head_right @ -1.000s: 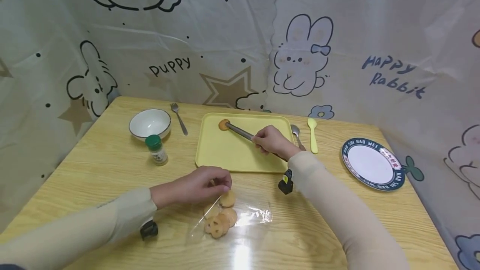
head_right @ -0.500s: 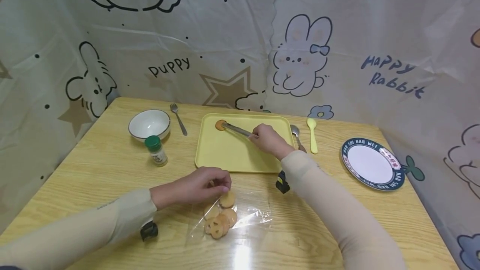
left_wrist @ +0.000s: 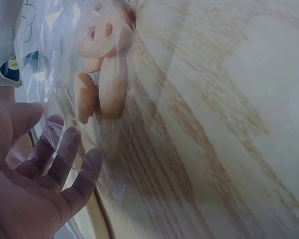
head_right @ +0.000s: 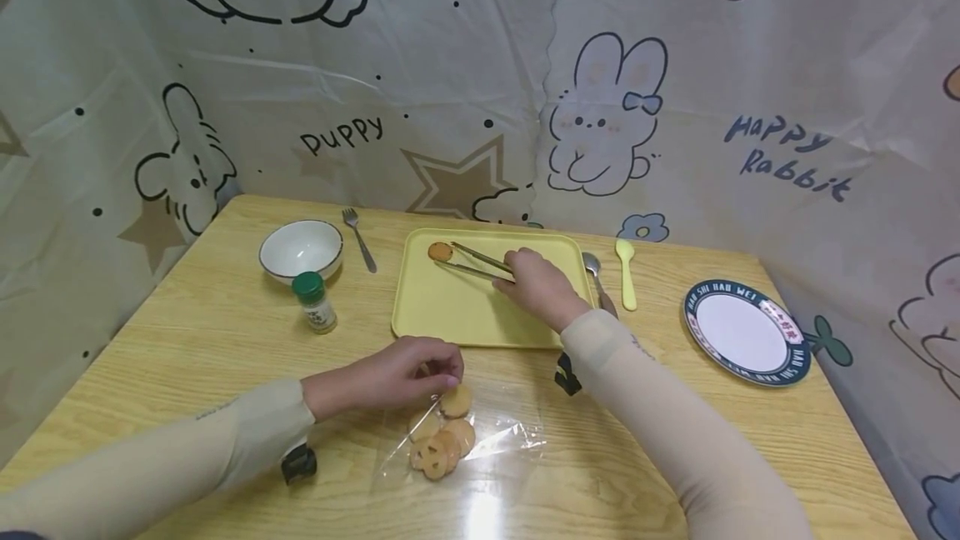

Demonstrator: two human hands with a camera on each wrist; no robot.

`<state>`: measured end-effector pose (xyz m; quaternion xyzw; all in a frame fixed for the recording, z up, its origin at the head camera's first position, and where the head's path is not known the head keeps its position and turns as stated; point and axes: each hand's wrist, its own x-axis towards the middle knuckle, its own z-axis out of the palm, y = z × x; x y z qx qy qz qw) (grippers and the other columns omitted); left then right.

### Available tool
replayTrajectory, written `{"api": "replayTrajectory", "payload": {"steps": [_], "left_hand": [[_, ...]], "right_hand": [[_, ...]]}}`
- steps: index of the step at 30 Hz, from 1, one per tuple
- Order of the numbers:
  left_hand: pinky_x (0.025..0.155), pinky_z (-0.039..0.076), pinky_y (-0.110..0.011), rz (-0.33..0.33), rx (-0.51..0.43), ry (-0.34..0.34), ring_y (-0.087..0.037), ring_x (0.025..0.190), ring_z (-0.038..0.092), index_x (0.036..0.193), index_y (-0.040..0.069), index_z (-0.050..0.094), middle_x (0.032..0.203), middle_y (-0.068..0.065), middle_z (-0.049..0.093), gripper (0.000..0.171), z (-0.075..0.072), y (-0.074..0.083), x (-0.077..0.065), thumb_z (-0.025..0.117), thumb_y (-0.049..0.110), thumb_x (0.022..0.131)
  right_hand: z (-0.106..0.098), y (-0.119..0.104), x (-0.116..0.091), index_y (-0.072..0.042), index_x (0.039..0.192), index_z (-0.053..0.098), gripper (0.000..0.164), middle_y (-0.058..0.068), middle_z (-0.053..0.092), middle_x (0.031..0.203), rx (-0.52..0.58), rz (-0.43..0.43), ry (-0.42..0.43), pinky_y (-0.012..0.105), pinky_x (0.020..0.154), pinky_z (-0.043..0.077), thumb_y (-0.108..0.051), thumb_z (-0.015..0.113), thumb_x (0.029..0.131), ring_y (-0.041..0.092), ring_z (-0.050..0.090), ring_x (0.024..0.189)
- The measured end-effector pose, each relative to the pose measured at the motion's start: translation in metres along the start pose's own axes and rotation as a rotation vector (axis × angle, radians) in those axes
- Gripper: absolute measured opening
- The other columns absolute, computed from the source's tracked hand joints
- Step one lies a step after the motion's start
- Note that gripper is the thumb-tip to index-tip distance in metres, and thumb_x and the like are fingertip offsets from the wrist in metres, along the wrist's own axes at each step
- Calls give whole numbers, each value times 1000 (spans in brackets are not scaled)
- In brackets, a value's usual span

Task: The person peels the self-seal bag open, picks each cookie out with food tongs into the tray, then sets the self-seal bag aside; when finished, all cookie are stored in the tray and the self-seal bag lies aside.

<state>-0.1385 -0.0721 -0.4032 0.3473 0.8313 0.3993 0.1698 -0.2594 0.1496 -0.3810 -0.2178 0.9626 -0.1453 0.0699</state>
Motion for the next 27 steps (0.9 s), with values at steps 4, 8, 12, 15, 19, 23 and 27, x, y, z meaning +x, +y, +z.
{"api": "replayTrajectory", "payload": {"steps": [4,8,12,15,19,23,27], "left_hand": [[70,49,-20,1,-5,-1,-8,77,56,93,13,61,84,3,61,5,1,-2,0,58,14,97],[70,48,-19,1,-3,1,-8,76,55,94,13,61,83,3,61,5,1,-3,0,58,14,97],[70,48,-19,-8,5,-1,-8,76,56,94,13,61,84,2,61,5,0,-1,-1,57,14,97],[70,48,-19,-2,14,0,-8,76,56,93,14,60,83,1,61,5,0,0,-1,57,14,97],[68,47,-19,-3,20,13,-7,74,54,93,14,61,82,1,61,4,0,0,0,58,13,96],[67,46,-19,-4,18,18,-8,74,54,92,16,60,81,2,60,5,0,0,0,58,14,97],[67,46,-19,1,17,5,-9,74,54,92,15,60,81,2,60,5,0,0,0,58,15,97]], "right_hand": [[-1,3,-1,4,123,58,46,21,64,119,-23,-14,24,46,93,52,-31,63,94,35,64,108],[-2,10,-5,1,122,59,45,19,66,118,-34,-36,43,46,93,52,-34,63,94,33,64,108],[-11,18,-18,0,119,62,42,17,68,114,-3,-106,76,46,91,53,-34,63,94,30,65,103],[-21,26,-36,-2,119,64,41,14,69,110,46,-159,72,44,86,54,-35,62,94,27,65,97],[-36,39,-65,-6,120,63,41,9,69,110,95,-185,49,40,84,55,-38,62,94,21,65,97],[-42,51,-99,-9,119,64,38,3,69,107,101,-188,57,32,76,55,-37,63,93,13,64,90],[-41,65,-136,-13,119,66,33,-4,68,103,98,-181,81,24,69,52,-34,64,93,4,60,84]]}}
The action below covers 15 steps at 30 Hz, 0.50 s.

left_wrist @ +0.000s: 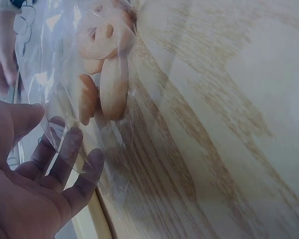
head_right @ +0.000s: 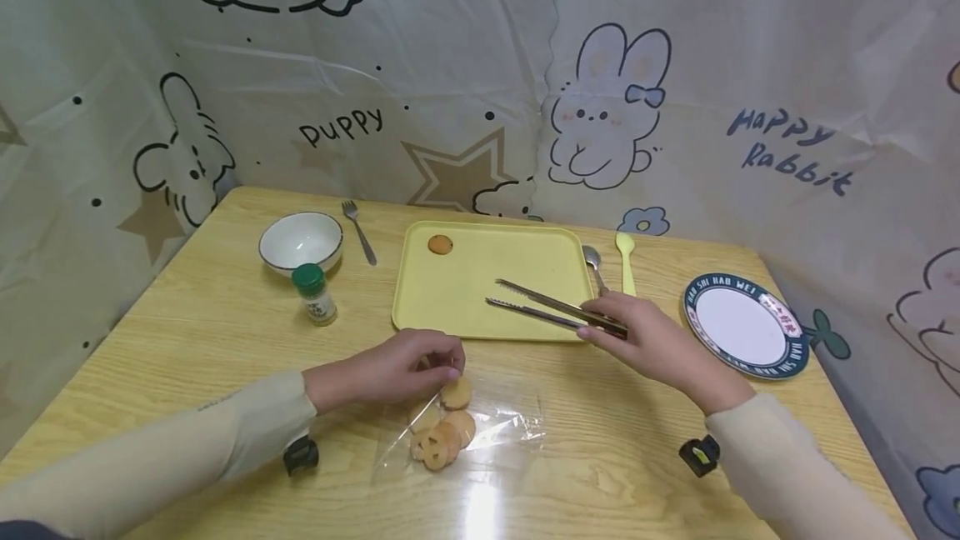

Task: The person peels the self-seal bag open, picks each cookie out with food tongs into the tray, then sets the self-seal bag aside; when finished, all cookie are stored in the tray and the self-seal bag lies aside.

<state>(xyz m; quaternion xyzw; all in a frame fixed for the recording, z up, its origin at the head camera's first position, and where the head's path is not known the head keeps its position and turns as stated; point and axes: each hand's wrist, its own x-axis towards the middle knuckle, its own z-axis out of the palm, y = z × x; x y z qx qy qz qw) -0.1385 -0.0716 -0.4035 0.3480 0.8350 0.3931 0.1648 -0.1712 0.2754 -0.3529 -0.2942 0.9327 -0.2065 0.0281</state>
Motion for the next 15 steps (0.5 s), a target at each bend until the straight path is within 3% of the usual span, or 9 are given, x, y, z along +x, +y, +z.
{"api": "replayTrajectory", "payload": {"steps": [6,10,15], "left_hand": [[66,46,-19,-10,-1,-8,-9,73,54,93,15,60,80,2,59,5,-1,1,0,57,14,97],[66,46,-19,-20,-5,-2,-8,73,54,92,16,60,79,3,59,6,-2,1,0,58,14,97],[65,46,-19,-20,-16,5,-8,73,54,91,15,59,79,2,59,6,-2,1,0,58,13,96]], "right_hand": [[-3,11,-48,-18,108,71,21,-13,68,91,58,-78,94,18,61,46,-13,70,88,-3,55,74],[-7,16,-74,-18,102,73,25,-16,66,83,91,-104,142,15,56,41,-1,71,83,-3,52,67],[-13,18,-97,-19,99,74,31,-16,69,88,66,-92,170,12,57,42,3,75,77,-5,57,71]]}}
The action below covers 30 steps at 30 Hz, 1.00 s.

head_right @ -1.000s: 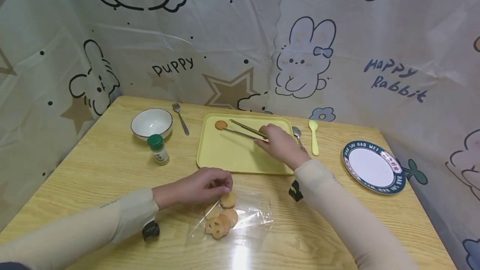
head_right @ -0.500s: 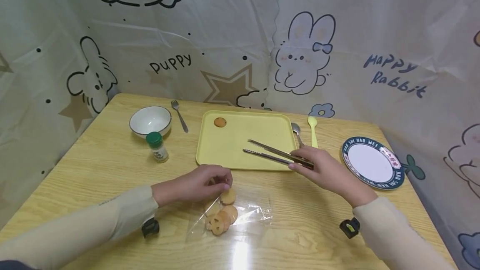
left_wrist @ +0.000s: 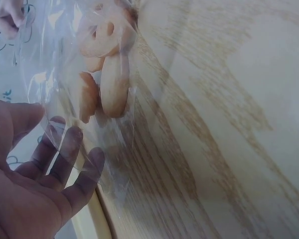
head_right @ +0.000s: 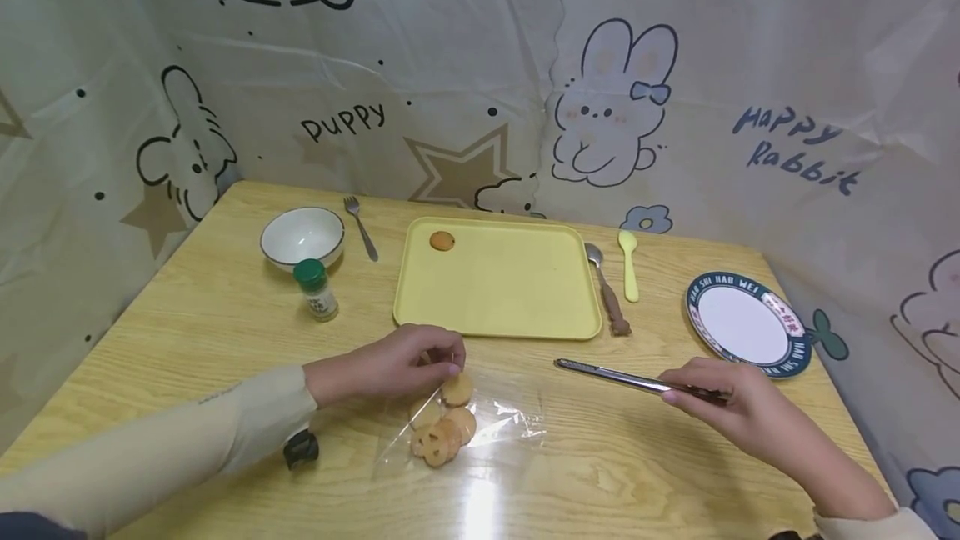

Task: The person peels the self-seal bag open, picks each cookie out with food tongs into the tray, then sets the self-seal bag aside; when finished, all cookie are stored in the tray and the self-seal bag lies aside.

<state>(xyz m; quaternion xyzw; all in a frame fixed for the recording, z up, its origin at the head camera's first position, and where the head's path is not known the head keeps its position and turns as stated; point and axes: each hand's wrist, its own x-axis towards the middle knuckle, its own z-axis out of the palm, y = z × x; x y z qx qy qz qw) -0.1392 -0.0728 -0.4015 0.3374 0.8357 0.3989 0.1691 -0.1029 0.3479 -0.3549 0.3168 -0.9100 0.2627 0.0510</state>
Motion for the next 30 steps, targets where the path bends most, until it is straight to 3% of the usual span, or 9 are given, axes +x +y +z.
{"api": "replayTrajectory", "payload": {"steps": [5,12,15,21,23,27,30], "left_hand": [[64,45,-19,-7,-2,6,-8,72,53,91,16,59,78,2,58,6,-1,0,-1,58,13,96],[66,46,-19,-11,-7,-6,-9,74,54,92,14,60,80,2,59,5,0,0,0,58,13,97],[66,47,-19,-14,-13,-15,-9,74,55,93,13,60,80,1,59,5,0,0,0,57,13,97],[67,47,-19,-14,-25,-28,-10,75,55,94,12,60,82,0,60,5,-1,1,0,56,13,97],[68,47,-19,-11,-24,-31,-10,76,56,94,12,60,82,0,61,5,-1,1,0,56,14,97],[68,47,-19,-1,-12,-29,-10,75,56,93,15,59,81,1,60,5,-2,0,0,56,14,97],[68,48,-19,-1,-9,-30,-8,74,55,93,16,59,80,1,61,6,-2,0,0,56,14,97]], "right_hand": [[1,-3,-11,-19,103,73,35,-16,69,87,51,-37,-51,13,57,40,5,74,78,-4,55,70],[22,-12,-9,-21,107,71,27,-12,69,88,112,-45,-159,12,58,44,-5,71,85,-6,56,71],[32,-18,-4,-21,107,71,23,-16,67,88,69,-57,-164,10,60,43,-10,71,86,-8,54,72],[50,-32,10,-26,109,71,24,-21,65,96,-146,-35,-111,12,64,47,-21,73,86,-11,54,78],[56,-35,16,-25,110,71,28,-19,66,97,-195,-80,-87,13,66,48,-21,76,83,-9,57,79],[67,-37,28,-21,114,71,40,-13,68,100,-270,-248,-19,13,74,50,-18,80,75,-1,63,84],[72,-36,34,-19,117,70,43,-11,68,102,-307,-329,13,19,77,53,-18,80,75,4,66,87]]}}
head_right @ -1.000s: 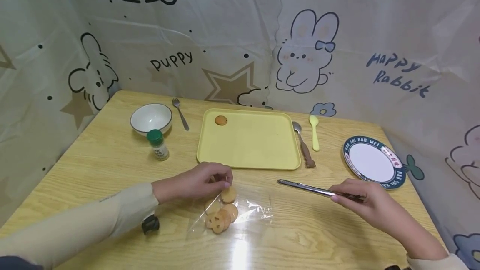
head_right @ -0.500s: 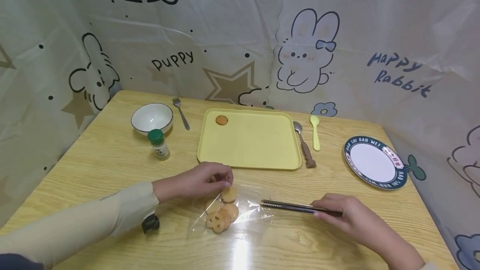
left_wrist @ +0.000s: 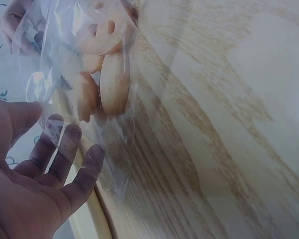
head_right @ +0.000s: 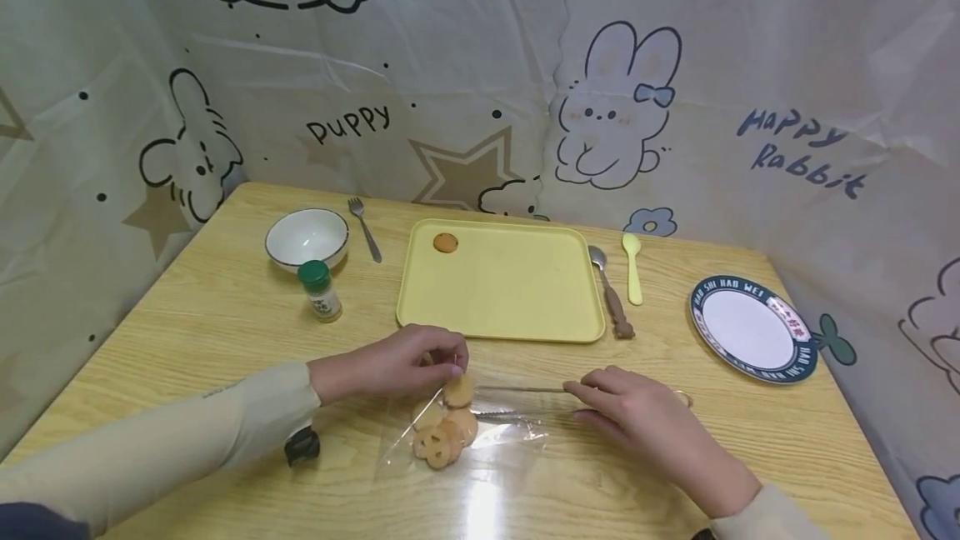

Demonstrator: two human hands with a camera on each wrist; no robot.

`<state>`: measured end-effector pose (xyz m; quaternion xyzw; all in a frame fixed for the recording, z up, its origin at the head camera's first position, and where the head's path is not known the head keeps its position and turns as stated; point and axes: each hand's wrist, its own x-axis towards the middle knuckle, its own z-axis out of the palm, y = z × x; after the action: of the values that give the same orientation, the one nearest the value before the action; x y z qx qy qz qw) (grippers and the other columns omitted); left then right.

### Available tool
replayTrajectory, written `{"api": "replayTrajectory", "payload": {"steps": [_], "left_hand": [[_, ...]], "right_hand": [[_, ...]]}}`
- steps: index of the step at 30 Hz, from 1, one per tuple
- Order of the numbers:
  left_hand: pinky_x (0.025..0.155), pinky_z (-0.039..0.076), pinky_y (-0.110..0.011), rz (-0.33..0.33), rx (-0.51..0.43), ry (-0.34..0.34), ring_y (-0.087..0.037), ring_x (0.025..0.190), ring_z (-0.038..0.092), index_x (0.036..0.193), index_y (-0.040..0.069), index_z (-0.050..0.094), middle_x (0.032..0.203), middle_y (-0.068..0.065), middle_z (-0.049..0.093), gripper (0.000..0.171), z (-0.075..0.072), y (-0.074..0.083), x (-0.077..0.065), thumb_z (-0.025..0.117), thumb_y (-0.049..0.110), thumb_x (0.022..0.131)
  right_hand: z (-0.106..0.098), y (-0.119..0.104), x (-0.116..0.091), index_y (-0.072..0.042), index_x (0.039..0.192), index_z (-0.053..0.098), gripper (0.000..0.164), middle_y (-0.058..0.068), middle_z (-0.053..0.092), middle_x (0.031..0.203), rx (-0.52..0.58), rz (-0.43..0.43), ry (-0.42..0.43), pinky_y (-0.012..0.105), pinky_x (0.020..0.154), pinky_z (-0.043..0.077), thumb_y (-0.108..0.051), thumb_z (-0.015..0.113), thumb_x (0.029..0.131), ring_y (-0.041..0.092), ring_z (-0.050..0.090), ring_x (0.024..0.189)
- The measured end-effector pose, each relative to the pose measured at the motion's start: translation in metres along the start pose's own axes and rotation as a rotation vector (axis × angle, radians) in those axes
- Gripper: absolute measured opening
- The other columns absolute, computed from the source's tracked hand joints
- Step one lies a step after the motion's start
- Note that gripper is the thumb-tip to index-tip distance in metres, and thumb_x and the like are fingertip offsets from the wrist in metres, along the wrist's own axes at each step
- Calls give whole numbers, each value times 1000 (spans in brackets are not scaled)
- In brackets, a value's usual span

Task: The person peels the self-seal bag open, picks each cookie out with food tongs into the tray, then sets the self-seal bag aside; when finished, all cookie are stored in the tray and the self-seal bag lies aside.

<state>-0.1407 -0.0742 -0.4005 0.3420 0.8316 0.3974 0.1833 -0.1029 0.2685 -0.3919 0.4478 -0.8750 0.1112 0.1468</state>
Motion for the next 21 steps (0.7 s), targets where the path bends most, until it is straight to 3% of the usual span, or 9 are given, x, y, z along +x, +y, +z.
{"api": "replayTrajectory", "payload": {"steps": [2,5,9,17,21], "left_hand": [[68,48,-19,-3,-2,-2,-8,74,55,93,16,59,80,0,61,5,0,0,0,57,14,97],[67,48,-19,-5,-5,2,-8,73,55,93,16,60,81,0,62,5,1,0,-1,57,14,97],[68,48,-20,5,-12,5,-7,72,55,93,15,60,82,-3,63,5,1,0,0,57,14,97],[68,49,-21,19,-21,-2,-6,71,55,93,13,60,84,-10,66,5,2,0,0,57,14,97],[69,50,-22,13,-29,-1,-8,73,56,95,11,61,85,-10,66,6,1,1,-1,57,14,97]], "right_hand": [[2,0,3,-18,118,69,40,-9,68,103,-27,-20,11,24,78,55,-21,76,79,7,67,89],[3,0,5,-18,120,68,30,-7,68,104,-87,-53,40,31,78,55,-30,61,94,11,66,90],[5,0,11,-19,123,67,42,-7,68,105,-146,-87,64,33,78,55,-39,35,105,12,65,91],[11,-3,21,-16,119,69,46,-5,72,101,-196,-160,91,30,72,55,-34,29,106,11,66,87],[12,-2,25,-13,114,71,42,-3,74,98,-180,-182,107,29,70,56,-34,35,105,12,68,83]]}}
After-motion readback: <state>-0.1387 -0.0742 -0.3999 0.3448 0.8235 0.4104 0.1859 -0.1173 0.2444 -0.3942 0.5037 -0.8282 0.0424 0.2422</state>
